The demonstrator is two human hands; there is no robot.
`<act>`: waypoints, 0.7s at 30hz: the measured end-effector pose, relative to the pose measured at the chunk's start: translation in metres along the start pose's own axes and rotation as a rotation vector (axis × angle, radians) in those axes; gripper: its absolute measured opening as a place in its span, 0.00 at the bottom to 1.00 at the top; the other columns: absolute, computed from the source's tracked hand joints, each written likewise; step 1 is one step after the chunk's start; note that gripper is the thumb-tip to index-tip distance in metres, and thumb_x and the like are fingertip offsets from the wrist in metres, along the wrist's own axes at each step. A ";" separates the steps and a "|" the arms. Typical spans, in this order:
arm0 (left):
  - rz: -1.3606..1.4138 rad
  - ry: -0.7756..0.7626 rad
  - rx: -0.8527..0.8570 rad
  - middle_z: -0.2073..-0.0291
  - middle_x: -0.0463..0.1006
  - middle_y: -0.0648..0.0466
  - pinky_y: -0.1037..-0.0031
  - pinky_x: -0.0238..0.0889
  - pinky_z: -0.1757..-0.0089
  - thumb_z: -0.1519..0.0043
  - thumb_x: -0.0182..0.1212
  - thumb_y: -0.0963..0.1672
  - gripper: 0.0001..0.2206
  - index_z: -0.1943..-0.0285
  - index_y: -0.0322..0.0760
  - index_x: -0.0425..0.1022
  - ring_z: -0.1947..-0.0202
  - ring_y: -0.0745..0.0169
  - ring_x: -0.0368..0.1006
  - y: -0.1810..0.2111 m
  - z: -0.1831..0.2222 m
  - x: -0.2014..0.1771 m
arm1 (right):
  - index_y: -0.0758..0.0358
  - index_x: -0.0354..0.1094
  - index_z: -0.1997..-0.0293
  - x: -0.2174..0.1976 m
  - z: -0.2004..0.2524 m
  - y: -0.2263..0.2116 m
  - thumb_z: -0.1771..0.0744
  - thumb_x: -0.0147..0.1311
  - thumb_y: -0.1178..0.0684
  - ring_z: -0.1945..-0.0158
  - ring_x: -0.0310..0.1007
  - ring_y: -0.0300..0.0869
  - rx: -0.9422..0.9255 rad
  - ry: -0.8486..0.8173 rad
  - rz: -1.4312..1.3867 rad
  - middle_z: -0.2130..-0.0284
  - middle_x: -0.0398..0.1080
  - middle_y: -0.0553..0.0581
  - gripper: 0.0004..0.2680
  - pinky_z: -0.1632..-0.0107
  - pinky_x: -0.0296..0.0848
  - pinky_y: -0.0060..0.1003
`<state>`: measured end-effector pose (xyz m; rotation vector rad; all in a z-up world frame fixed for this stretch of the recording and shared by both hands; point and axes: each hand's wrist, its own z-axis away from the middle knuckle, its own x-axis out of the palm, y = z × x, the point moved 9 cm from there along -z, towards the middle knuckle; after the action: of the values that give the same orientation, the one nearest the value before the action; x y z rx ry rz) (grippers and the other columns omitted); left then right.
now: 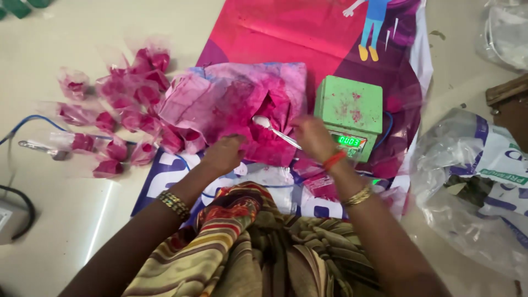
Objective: The person packages and weighs pink powder into small plastic bags using a spoon and a digital scale.
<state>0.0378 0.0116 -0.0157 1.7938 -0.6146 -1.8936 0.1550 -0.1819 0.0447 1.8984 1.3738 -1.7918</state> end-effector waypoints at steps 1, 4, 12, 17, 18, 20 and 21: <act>0.001 0.004 -0.001 0.47 0.76 0.38 0.50 0.65 0.49 0.39 0.58 0.44 0.16 0.41 0.38 0.73 0.48 0.34 0.72 -0.001 -0.001 0.003 | 0.69 0.74 0.60 0.011 0.002 0.001 0.38 0.53 0.61 0.58 0.76 0.61 -0.004 -0.001 0.001 0.64 0.74 0.70 0.07 0.53 0.74 0.53; -0.058 -0.010 -0.036 0.49 0.78 0.38 0.52 0.66 0.45 0.39 0.56 0.43 0.16 0.41 0.40 0.73 0.46 0.37 0.74 -0.009 0.001 0.012 | 0.68 0.74 0.60 0.047 0.007 0.014 0.36 0.52 0.60 0.55 0.76 0.64 0.093 -0.058 0.131 0.61 0.75 0.73 0.06 0.51 0.74 0.56; -0.051 0.014 -0.024 0.50 0.77 0.38 0.51 0.67 0.49 0.38 0.58 0.43 0.15 0.43 0.36 0.72 0.48 0.35 0.74 -0.031 0.011 -0.006 | 0.68 0.73 0.59 0.108 0.005 0.076 0.36 0.54 0.55 0.53 0.75 0.68 0.451 -0.230 0.274 0.58 0.74 0.75 0.07 0.50 0.74 0.60; 0.027 0.037 0.001 0.48 0.76 0.37 0.52 0.67 0.49 0.39 0.60 0.43 0.17 0.42 0.35 0.71 0.48 0.34 0.73 -0.040 0.017 -0.009 | 0.69 0.74 0.61 0.101 0.000 0.065 0.36 0.52 0.57 0.52 0.75 0.68 0.352 -0.190 0.260 0.59 0.74 0.76 0.07 0.48 0.73 0.60; 0.047 0.045 0.009 0.49 0.77 0.37 0.52 0.67 0.48 0.38 0.59 0.43 0.16 0.42 0.35 0.72 0.47 0.34 0.73 -0.041 0.017 -0.009 | 0.70 0.74 0.62 0.095 0.000 0.056 0.35 0.52 0.56 0.52 0.76 0.67 0.328 -0.196 0.271 0.59 0.75 0.76 0.07 0.47 0.73 0.60; 0.015 0.060 0.059 0.48 0.77 0.37 0.52 0.67 0.48 0.40 0.60 0.42 0.17 0.42 0.34 0.72 0.47 0.34 0.73 -0.045 0.015 -0.001 | 0.70 0.73 0.60 0.095 0.002 0.048 0.36 0.54 0.54 0.53 0.75 0.67 0.360 -0.230 0.263 0.59 0.74 0.76 0.08 0.49 0.74 0.60; -0.018 0.072 0.105 0.48 0.77 0.37 0.53 0.66 0.48 0.42 0.60 0.42 0.18 0.42 0.33 0.71 0.47 0.34 0.73 -0.046 0.015 0.004 | 0.70 0.71 0.59 0.098 0.005 0.045 0.37 0.56 0.52 0.54 0.75 0.68 0.392 -0.267 0.251 0.59 0.73 0.77 0.10 0.51 0.74 0.60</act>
<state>0.0219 0.0463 -0.0457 1.9306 -0.6859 -1.8301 0.1676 -0.1634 -0.0604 1.8099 0.7010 -2.1985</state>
